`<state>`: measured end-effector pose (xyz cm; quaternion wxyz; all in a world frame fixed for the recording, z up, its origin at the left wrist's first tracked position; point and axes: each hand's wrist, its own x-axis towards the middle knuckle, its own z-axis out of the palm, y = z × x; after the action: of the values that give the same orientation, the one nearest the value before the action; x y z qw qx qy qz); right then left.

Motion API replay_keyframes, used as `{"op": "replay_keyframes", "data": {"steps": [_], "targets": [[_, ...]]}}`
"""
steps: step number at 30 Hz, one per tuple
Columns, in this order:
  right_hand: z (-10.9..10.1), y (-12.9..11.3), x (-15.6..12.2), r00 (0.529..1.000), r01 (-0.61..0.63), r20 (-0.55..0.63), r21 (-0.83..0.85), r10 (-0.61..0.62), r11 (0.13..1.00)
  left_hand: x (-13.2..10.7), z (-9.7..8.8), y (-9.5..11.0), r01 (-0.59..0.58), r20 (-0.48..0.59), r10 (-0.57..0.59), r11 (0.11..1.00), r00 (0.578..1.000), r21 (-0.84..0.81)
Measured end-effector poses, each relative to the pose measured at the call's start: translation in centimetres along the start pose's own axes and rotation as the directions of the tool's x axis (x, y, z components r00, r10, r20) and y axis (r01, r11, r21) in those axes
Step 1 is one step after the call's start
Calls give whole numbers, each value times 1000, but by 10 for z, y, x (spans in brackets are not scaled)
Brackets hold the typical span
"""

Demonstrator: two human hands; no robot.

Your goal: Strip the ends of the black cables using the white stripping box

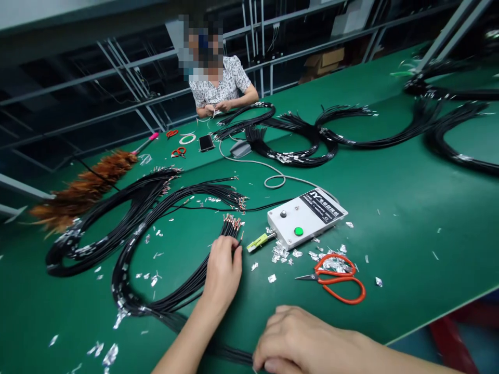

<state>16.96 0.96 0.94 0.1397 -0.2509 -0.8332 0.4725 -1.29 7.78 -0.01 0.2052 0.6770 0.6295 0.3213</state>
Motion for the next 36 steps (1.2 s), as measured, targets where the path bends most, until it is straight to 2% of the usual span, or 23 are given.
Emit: {"op": "replay_keyframes", "data": {"steps": [3, 6, 9, 11, 13, 16, 22, 26, 29, 32, 36], "targets": [[-6, 6, 5, 985, -13, -169, 62, 23, 998, -16, -17, 9, 103, 67, -93, 980, 993, -171], [-16, 10, 17, 919, -111, -344, 239, 191, 965, -31, -33, 22, 290, 203, -221, 853, 954, -433], [-25, 11, 31, 853, -104, -369, 574, 370, 812, -41, -36, 31, 364, 253, -267, 770, 930, -524], [-28, 11, 38, 844, -44, -338, 730, 417, 682, -46, -34, 33, 371, 249, -278, 759, 928, -536], [-29, 10, 42, 840, -10, -315, 806, 441, 592, -49, -32, 32, 370, 240, -284, 759, 928, -536], [-27, 8, 46, 816, 19, -311, 857, 487, 515, -52, -31, 31, 368, 235, -284, 764, 929, -530], [-22, 5, 55, 760, 55, -322, 897, 565, 438, -54, -27, 31, 360, 181, -314, 748, 932, -558], [-16, 3, 59, 740, 87, -317, 920, 594, 383, -56, -22, 31, 356, 133, -350, 712, 927, -605], [-10, 2, 60, 744, 93, -304, 929, 595, 358, -57, -19, 30, 350, 109, -367, 693, 924, -630], [-6, 4, 58, 757, 62, -281, 929, 589, 364, -57, -19, 29, 362, 120, -378, 672, 918, -646], [-8, 8, 57, 749, 37, -308, 903, 586, 428, -58, -19, 27, 389, 144, -395, 656, 907, -647]]}}
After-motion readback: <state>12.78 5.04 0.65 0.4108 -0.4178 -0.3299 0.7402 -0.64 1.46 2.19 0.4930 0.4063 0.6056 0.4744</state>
